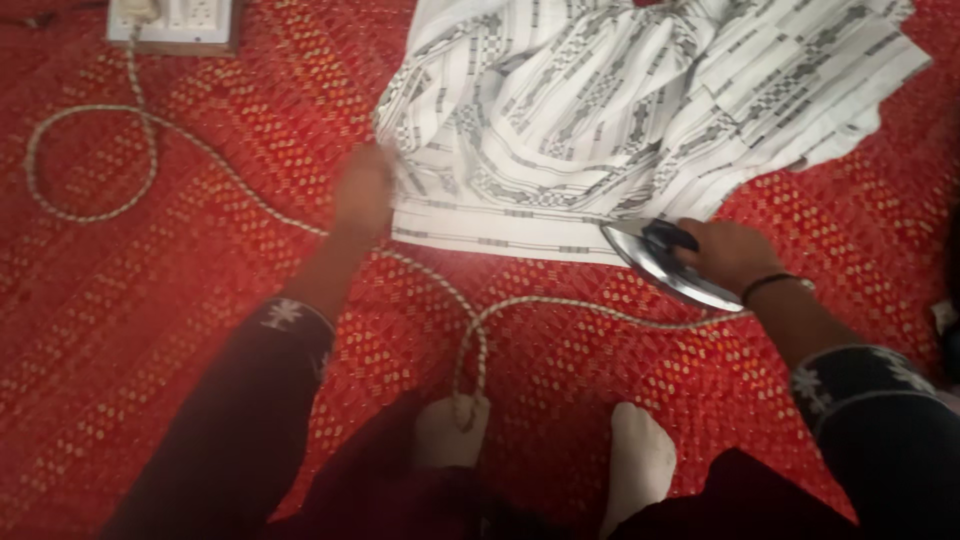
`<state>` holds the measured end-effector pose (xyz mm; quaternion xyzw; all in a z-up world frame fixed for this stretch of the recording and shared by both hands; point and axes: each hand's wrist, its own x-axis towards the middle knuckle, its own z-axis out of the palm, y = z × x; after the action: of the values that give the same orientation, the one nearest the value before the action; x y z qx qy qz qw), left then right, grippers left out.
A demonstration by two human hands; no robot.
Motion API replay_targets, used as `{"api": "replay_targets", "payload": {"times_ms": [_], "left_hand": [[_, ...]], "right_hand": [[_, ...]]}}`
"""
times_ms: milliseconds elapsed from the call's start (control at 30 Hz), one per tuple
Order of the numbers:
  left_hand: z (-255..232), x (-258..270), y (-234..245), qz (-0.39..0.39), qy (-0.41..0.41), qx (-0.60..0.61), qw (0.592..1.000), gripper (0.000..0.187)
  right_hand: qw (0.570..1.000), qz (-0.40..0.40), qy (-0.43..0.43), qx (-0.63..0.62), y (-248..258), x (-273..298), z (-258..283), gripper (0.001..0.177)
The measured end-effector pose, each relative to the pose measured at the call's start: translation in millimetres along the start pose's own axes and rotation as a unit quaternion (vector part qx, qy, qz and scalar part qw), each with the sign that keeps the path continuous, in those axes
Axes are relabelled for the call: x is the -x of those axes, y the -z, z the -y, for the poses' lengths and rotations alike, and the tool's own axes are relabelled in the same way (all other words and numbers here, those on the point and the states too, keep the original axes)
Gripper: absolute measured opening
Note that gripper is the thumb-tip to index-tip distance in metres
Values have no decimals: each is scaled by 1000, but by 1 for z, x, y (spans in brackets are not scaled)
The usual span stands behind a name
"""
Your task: The person plugs in an iron and irons a white patterned cloth on a red mat. They repeatedly smooth and fold the cloth while using the iron.
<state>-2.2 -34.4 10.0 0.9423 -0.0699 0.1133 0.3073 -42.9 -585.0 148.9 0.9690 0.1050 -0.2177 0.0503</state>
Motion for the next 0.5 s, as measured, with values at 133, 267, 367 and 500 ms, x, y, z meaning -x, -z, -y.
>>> {"api": "replay_targets", "payload": {"times_ms": [133,267,367,500], "left_hand": [[-31,-1,-15,105,-188,4,977,17],[-26,4,-2,137,-67,34,988,14],[-17,13,15,90,-98,47,990,12],[-13,21,29,47,-84,51,994,19]], "right_hand": [[1000,13,19,1,3,-5,14,41],[997,20,79,-13,19,-19,66,39],[993,34,113,-23,36,-34,116,37],[985,0,168,-43,50,-50,174,33]]}}
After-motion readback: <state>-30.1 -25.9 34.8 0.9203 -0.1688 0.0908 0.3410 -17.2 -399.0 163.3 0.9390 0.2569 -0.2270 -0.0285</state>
